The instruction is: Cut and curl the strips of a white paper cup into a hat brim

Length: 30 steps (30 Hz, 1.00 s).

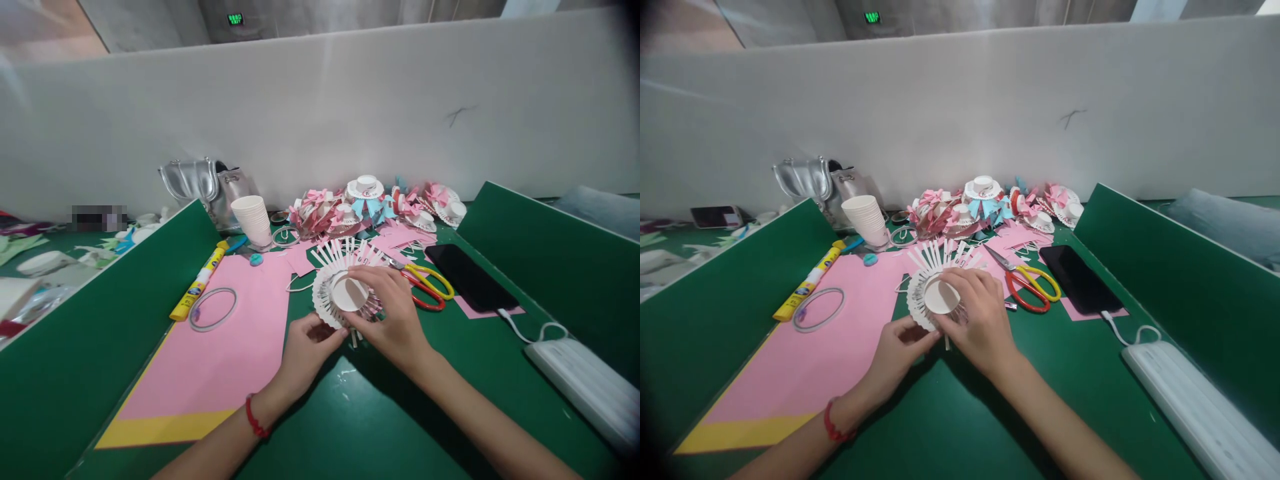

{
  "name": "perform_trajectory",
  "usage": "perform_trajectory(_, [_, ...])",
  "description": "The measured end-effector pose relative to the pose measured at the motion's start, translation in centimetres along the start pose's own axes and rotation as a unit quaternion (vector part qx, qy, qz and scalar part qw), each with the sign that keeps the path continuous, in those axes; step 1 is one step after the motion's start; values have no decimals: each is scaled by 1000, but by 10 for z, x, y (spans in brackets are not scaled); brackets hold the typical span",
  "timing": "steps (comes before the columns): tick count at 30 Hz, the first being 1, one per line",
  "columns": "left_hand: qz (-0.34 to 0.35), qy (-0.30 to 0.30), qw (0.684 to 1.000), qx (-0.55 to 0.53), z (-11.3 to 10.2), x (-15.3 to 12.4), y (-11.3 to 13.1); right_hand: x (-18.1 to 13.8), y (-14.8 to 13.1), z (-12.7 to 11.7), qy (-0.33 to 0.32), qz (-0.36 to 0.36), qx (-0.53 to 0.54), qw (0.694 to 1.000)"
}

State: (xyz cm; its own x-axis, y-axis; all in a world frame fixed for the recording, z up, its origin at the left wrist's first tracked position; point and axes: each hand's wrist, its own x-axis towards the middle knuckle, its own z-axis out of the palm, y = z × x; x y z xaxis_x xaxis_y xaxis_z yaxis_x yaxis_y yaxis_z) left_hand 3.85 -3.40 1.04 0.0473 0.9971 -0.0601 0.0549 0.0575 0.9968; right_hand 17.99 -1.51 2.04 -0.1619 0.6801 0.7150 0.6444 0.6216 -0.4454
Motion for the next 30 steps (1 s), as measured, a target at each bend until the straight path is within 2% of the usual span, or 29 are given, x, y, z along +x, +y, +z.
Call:
perform_trajectory(4, [3, 3, 1000, -24, -2, 6, 1, 2, -3, -7, 9, -43, -10, 999])
perform_trajectory(6, [-3, 15, 999, -41, -1, 10, 1, 2, -1, -12, 59, -39, -7, 997])
perform_trajectory(8, [-3, 30, 998, -53, 1, 14, -1, -1, 5, -13, 132, 21, 13, 991])
perform_trajectory(10, [-1, 41, 997, -69, 4, 18, -3, -7, 15, -10, 164, 138, 70, 974])
perform_trajectory(12, [-1, 46, 995, -89, 7, 20, -6, -16, 24, -2, 121, 273, 196, 934])
perform_trajectory(14, [-4, 45, 994, -101, 10, 21, -9, -23, 29, 7, 73, 373, 347, 858])
perform_trajectory(16, [-9, 41, 994, -103, 11, 21, -9, -28, 29, 15, 29, 421, 442, 792])
perform_trajectory(18, [-14, 34, 994, -102, 11, 20, -9, -29, 26, 20, 7, 428, 490, 759])
perform_trajectory(21, [-24, 11, 994, -104, 10, 19, -10, -29, 20, 22, 18, 418, 503, 756])
perform_trajectory(30, [-14, -24, 998, -58, 10, 17, -7, -32, 14, 18, 61, 395, 471, 787])
